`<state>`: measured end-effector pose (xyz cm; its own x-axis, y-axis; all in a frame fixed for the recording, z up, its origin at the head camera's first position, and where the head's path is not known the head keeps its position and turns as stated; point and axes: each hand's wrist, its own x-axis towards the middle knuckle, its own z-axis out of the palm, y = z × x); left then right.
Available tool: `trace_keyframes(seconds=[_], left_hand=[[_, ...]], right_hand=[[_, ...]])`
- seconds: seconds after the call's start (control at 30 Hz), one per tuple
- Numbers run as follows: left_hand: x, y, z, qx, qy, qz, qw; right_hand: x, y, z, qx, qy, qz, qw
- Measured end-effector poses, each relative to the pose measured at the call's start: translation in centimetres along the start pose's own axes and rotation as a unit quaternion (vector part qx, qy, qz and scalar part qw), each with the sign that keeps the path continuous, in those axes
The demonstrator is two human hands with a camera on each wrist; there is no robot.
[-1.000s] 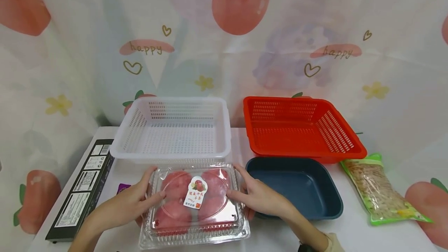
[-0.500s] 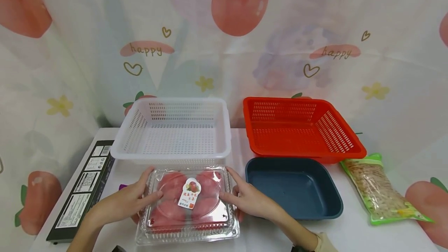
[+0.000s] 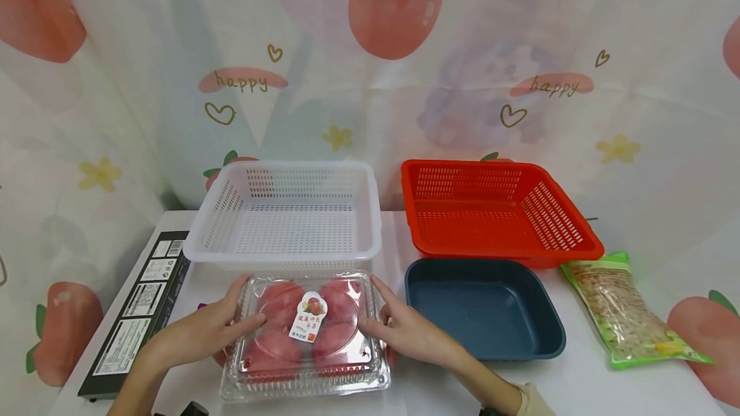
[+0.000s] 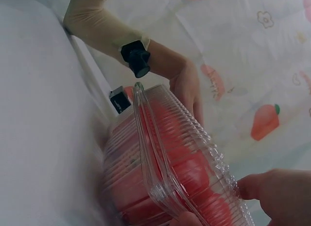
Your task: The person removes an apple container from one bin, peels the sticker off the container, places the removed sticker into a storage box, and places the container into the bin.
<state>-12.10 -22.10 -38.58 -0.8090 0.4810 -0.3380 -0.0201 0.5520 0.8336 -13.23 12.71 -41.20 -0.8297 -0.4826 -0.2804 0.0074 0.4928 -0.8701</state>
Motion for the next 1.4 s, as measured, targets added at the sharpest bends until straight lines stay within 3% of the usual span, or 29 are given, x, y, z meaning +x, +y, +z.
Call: trace_keyframes(seconds=[0.3,0.77,0.93,1.07,1.2,1.3,1.4], left_hand=[[0.0,-0.5,-0.9,-0.01,-0.016,-0.003,0.9998],[0.4,-1.0,-1.1,0.0,-0.016,-0.013,0.9998],[0.2,-0.7,-1.0,0.048,0.02,-0.034,0.9981],[0.1,-0.4,-0.9,0.115,0.07,-0.036,0.9903],[0.1,-0.2,-0.7,0.172,0.126,0.004,0.977],[0.5,-0.3,-0.5,0.169,0.157,0.052,0.9716],[1.0,-0.5,-0.4,0.15,0.167,0.088,0.9705]], right_hand=[[-0.2,-0.1,1.0,0.038,-0.005,-0.019,0.9991],[0.0,0.0,1.2,0.02,-0.009,-0.009,0.9997],[0.0,0.0,1.2,-0.019,0.005,-0.011,0.9997],[-0.1,-0.4,1.3,-0.079,0.027,-0.011,0.9965],[-0.1,-0.6,1.4,-0.125,0.046,-0.009,0.9911],[-0.2,-0.7,1.4,-0.144,0.056,-0.01,0.988],[-0.3,-0.8,1.5,-0.168,0.069,-0.016,0.9832]])
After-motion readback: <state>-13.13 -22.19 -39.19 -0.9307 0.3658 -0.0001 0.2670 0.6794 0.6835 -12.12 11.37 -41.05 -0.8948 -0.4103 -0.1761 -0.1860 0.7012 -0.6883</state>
